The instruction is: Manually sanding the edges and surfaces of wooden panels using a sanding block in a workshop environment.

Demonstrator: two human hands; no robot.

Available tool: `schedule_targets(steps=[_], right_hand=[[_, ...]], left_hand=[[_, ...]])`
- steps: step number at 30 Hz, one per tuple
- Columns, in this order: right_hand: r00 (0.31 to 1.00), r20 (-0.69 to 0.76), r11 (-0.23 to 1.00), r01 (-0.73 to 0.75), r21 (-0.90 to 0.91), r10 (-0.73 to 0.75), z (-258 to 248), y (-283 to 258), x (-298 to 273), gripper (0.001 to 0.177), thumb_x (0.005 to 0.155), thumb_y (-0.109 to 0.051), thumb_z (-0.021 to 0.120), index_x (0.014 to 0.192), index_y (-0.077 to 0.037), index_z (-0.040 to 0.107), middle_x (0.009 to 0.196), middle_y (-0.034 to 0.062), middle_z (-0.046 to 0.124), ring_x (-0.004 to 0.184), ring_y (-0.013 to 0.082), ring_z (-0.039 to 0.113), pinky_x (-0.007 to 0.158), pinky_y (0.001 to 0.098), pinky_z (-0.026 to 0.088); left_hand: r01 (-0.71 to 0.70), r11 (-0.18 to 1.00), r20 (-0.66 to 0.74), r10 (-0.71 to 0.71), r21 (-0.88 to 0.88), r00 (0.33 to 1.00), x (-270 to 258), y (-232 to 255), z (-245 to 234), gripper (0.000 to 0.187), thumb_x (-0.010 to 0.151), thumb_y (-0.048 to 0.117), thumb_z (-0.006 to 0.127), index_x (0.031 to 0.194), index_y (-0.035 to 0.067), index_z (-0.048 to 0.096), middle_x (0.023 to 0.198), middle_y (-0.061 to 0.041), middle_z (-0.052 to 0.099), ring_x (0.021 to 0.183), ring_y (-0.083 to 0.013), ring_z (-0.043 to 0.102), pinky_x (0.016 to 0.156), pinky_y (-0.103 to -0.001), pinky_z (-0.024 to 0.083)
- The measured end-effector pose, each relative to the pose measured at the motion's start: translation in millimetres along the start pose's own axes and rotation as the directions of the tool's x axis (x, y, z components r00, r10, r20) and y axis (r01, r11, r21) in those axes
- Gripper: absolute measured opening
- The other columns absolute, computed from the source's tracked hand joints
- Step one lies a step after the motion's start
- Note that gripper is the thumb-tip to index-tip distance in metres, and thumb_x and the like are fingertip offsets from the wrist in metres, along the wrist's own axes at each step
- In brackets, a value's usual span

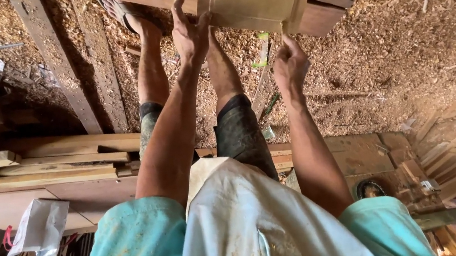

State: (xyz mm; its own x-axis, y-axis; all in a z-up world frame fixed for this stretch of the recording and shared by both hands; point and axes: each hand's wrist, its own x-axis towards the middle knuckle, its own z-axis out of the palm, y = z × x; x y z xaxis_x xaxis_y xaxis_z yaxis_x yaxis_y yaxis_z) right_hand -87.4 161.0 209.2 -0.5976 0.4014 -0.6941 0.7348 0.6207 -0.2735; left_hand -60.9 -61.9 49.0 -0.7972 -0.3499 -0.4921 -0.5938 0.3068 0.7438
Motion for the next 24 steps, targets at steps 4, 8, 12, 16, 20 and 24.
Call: schedule_targets(steps=[4, 8, 12, 16, 20, 24], right_hand=[[0.998, -0.059, 0.996, 0.001, 0.085, 0.004, 7, 9, 1, 0.036, 0.103, -0.007, 0.055, 0.139, -0.009, 0.062, 0.123, 0.0113, 0.075, 0.052, 0.0002, 0.052, 0.038, 0.0114, 0.044], [0.997, 0.070, 0.998, -0.035, -0.046, 0.038, -15, -10, -5, 0.040, 0.099, -0.001, 0.054, 0.137, -0.010, 0.064, 0.140, 0.0161, 0.064, 0.049, -0.0025, 0.049, 0.035, 0.0101, 0.040], [1.000, 0.002, 1.000, -0.005, 0.011, 0.005, -9, -8, 4, 0.034, 0.104, -0.008, 0.055, 0.137, -0.009, 0.063, 0.130, 0.0142, 0.071, 0.053, 0.0010, 0.058, 0.037, 0.0122, 0.044], [0.997, 0.067, 0.998, 0.029, -0.064, -0.024, -10, -16, -6, 0.037, 0.100, -0.002, 0.056, 0.135, -0.008, 0.065, 0.131, 0.0129, 0.069, 0.052, 0.0001, 0.050, 0.037, 0.0116, 0.039], [0.994, 0.047, 0.995, 0.097, 0.024, -0.098, 11, -34, -30, 0.033, 0.103, -0.008, 0.054, 0.132, -0.015, 0.067, 0.117, 0.0060, 0.076, 0.051, 0.0011, 0.046, 0.039, 0.0151, 0.038], [0.992, 0.005, 0.991, 0.125, 0.056, -0.125, 56, -28, -34, 0.033, 0.105, -0.013, 0.055, 0.138, -0.014, 0.065, 0.082, -0.0012, 0.073, 0.048, 0.0004, 0.044, 0.038, 0.0150, 0.039]], left_hand=[[0.046, 0.998, 0.015, -0.047, 0.048, 0.999, -4, -7, 1, 0.078, 0.098, 0.056, 0.063, 0.150, 0.007, 0.030, 0.152, -0.022, 0.052, 0.056, -0.0145, 0.077, 0.043, -0.026, 0.057], [0.004, 0.998, -0.001, -0.004, 0.063, 1.000, -3, -14, 4, 0.074, 0.100, 0.053, 0.065, 0.148, 0.009, 0.030, 0.134, -0.017, 0.066, 0.044, -0.0058, 0.056, 0.033, -0.021, 0.042], [0.071, 0.995, 0.016, -0.072, 0.064, 0.997, -6, -10, -3, 0.080, 0.098, 0.057, 0.065, 0.150, 0.008, 0.030, 0.151, -0.020, 0.054, 0.051, -0.0087, 0.069, 0.036, -0.021, 0.048], [0.004, 0.999, -0.005, -0.004, 0.050, 1.000, -1, -3, 2, 0.069, 0.100, 0.044, 0.069, 0.147, 0.010, 0.031, 0.116, -0.010, 0.068, 0.043, -0.0047, 0.057, 0.033, -0.020, 0.045], [0.011, 0.999, 0.002, -0.011, 0.032, 1.000, -6, 0, -2, 0.078, 0.100, 0.063, 0.059, 0.148, 0.009, 0.030, 0.145, -0.021, 0.059, 0.049, -0.0085, 0.072, 0.034, -0.021, 0.049], [0.070, 0.997, 0.033, -0.070, 0.026, 0.997, -4, 6, -6, 0.083, 0.097, 0.064, 0.060, 0.150, 0.008, 0.029, 0.152, -0.022, 0.053, 0.063, -0.0211, 0.082, 0.044, -0.031, 0.063]])
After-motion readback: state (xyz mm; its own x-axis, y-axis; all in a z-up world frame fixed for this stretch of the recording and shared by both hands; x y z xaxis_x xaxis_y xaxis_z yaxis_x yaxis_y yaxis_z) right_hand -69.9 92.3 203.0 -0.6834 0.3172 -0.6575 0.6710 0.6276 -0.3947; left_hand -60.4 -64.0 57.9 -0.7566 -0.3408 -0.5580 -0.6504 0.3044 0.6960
